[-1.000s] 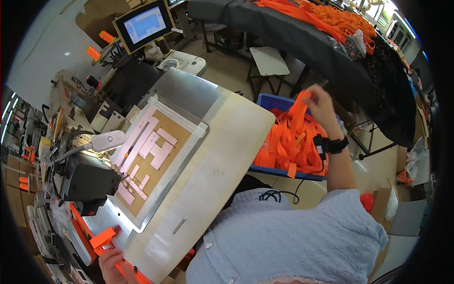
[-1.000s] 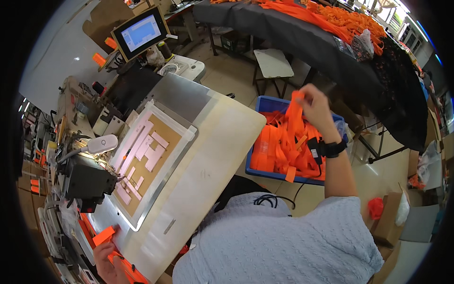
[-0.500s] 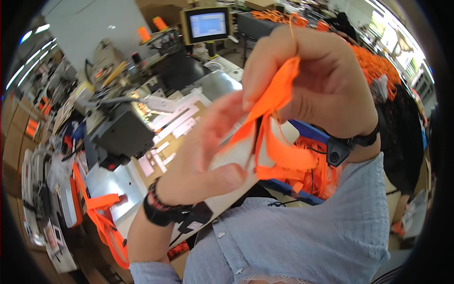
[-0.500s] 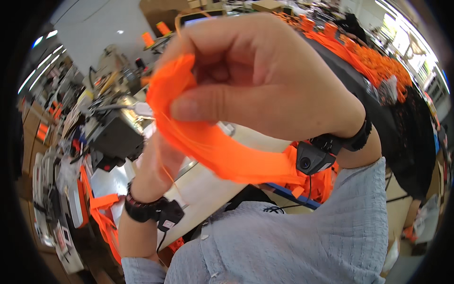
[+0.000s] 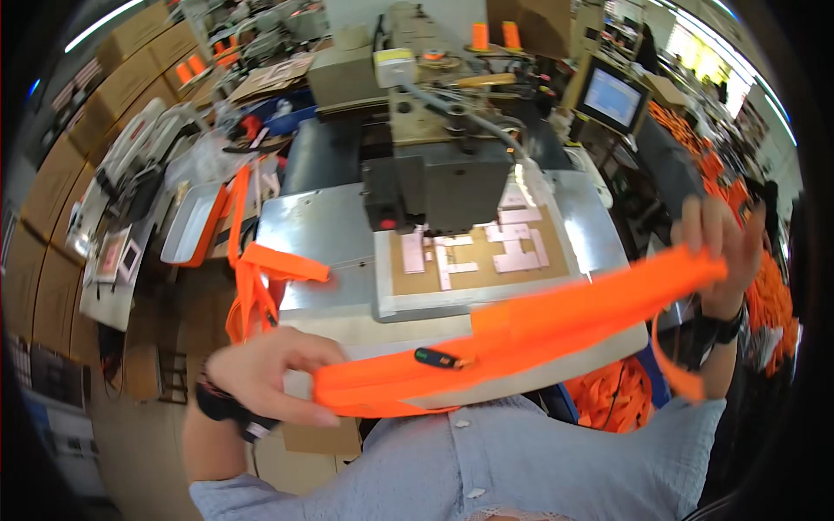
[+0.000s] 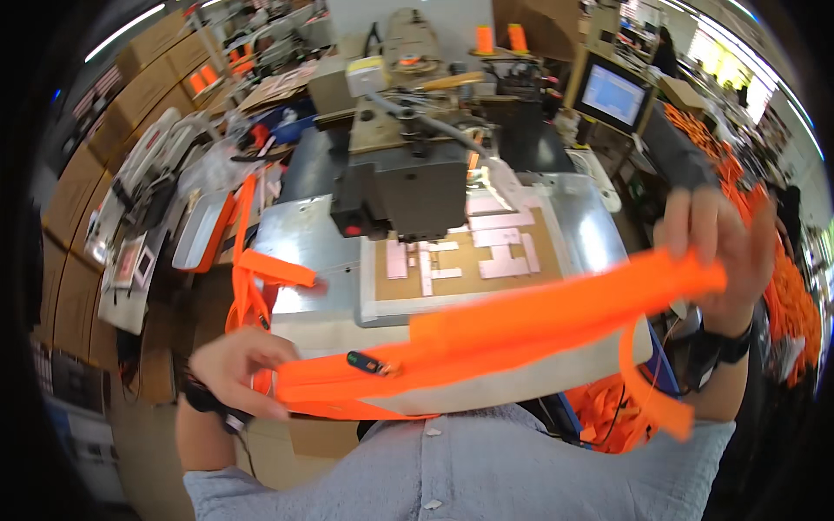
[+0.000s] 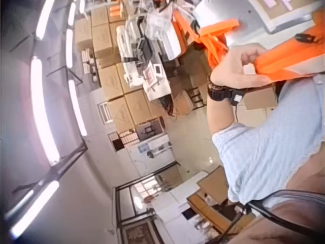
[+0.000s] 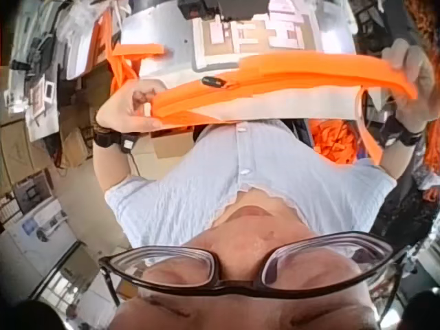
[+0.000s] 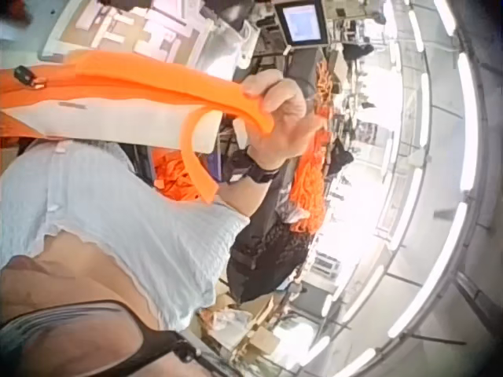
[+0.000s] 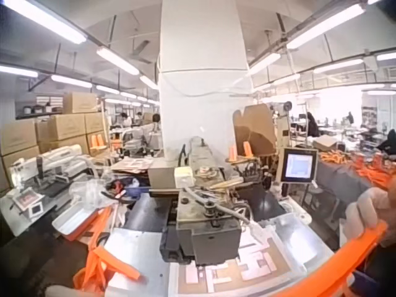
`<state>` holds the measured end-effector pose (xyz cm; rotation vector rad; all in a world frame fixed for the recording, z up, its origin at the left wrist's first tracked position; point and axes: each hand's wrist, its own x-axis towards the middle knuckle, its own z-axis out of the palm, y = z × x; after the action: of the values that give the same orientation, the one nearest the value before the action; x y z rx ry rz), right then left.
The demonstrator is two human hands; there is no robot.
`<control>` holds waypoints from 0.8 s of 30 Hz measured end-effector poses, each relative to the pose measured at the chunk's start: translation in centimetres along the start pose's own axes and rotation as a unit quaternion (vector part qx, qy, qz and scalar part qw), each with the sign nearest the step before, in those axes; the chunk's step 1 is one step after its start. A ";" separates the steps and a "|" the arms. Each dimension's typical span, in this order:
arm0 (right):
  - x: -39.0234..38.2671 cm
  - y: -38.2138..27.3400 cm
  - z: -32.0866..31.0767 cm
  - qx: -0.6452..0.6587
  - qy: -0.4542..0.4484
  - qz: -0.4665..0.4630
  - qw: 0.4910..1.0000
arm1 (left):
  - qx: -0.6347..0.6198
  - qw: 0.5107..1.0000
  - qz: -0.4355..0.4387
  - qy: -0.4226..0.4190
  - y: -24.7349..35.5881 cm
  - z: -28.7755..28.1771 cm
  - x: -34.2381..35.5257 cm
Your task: Operating an industrial sewing machine to assemble orange nylon straps.
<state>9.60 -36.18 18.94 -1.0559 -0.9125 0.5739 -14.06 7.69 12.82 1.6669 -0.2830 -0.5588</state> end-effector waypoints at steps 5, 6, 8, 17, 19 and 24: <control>-0.2 2.6 2.3 -0.296 -0.028 0.162 0.941 | 0.128 0.969 -0.100 0.187 4.6 -5.1 -7.4; 0.2 3.2 2.5 -0.353 -0.038 0.171 0.919 | 0.121 0.960 -0.105 0.228 4.7 -5.8 -8.6; 0.7 4.5 2.4 -0.461 -0.054 0.184 0.866 | 0.137 0.940 -0.100 0.295 4.6 -5.9 -9.2; -4.1 14.4 -4.5 -0.677 -0.020 0.127 0.725 | 0.334 0.931 -0.062 0.131 -7.5 -1.1 2.2; -4.4 14.4 -4.3 -0.657 0.007 0.144 0.740 | 0.374 0.911 -0.113 0.132 -9.5 -1.1 2.5; -5.1 12.6 -3.8 -0.655 -0.023 0.051 0.753 | 0.511 0.809 -0.185 0.223 -11.8 -5.2 -0.4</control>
<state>10.35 -36.88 4.86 -2.3714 -1.3189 -0.0740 -13.25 14.40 1.87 2.8858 0.1481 -0.2587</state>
